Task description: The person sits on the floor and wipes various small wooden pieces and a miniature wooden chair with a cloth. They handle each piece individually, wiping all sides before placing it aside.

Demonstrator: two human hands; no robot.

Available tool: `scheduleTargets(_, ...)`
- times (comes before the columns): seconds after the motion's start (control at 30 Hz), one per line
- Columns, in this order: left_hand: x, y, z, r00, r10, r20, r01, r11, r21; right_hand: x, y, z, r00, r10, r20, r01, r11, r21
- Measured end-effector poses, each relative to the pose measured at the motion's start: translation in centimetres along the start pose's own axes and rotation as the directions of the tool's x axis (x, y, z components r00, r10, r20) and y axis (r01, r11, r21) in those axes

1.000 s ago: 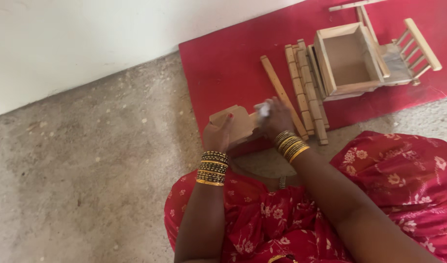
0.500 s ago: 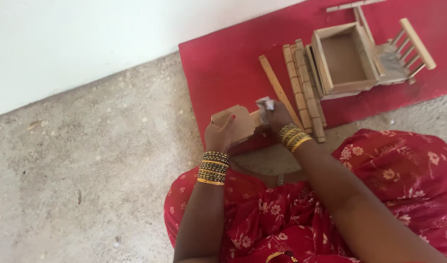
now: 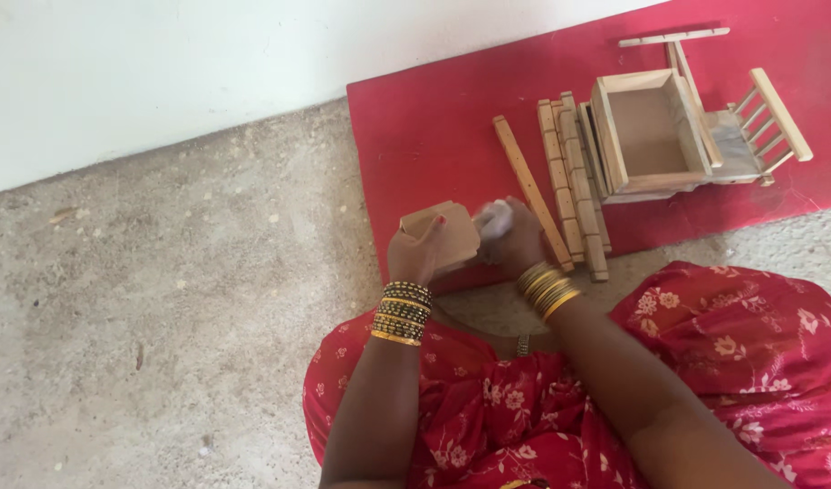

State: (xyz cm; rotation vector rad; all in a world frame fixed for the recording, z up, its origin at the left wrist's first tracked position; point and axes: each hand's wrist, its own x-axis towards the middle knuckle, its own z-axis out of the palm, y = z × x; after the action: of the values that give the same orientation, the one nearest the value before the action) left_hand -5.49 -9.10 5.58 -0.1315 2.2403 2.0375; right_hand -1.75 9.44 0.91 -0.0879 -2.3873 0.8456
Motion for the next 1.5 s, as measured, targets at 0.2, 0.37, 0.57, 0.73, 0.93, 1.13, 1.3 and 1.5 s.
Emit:
scheduleTargets(0.2, -0.4, 0.8, -0.1, 0.995, -0.091, -0.035, 0.095, 0.989, 0.11, -2.9, -1.6, 2.0, 0.95, -0.149, 0.275, 0.175, 0.982, -0.075)
scheduleTargets(0.37, -0.7, 0.8, -0.5, 0.999, -0.019, 0.037, 0.019, 1.0, 0.009, -0.9, 0.3, 1.4, 0.963, 0.006, 0.271, 0.06, 0.971, -0.233)
scheduleTargets(0.57, -0.9, 1.8, 0.2, 0.998, 0.025, 0.057, -0.026, 1.0, 0.016, 0.9, 2.0, -1.2, 0.88, 0.335, 0.335, -0.258, 0.932, -0.255)
scheduleTargets(0.73, -2.3, 3.5, 0.6, 0.995, 0.011, 0.096, -0.018, 0.997, 0.071, -2.2, -0.8, 0.4, 0.955, -0.241, 0.173, 0.272, 0.944, -0.186)
scheduleTargets(0.93, -3.4, 4.3, -0.2, 0.984, -0.002, 0.179, -0.056, 0.946, 0.32, -1.5, 1.8, -0.3, 0.876, 0.0, 0.482, 0.162, 0.942, -0.293)
scheduleTargets(1.13, -2.1, 4.0, -0.8, 0.951, 0.063, 0.302, -0.088, 0.994, 0.069, -0.2, 5.3, -4.2, 0.853, -0.167, 0.494, 0.259, 0.958, -0.125)
scheduleTargets(1.3, -2.4, 4.2, -0.4, 0.941, 0.08, 0.329, -0.169, 0.952, 0.253, -0.1, 3.5, -2.5, 0.738, -0.404, 0.54, 0.536, 0.837, -0.106)
scheduleTargets(1.5, -3.1, 4.9, -0.5, 0.935, 0.001, 0.354, -0.117, 0.944, 0.308, 0.2, 1.4, -0.6, 0.694, -0.423, 0.582, 0.574, 0.814, -0.092)
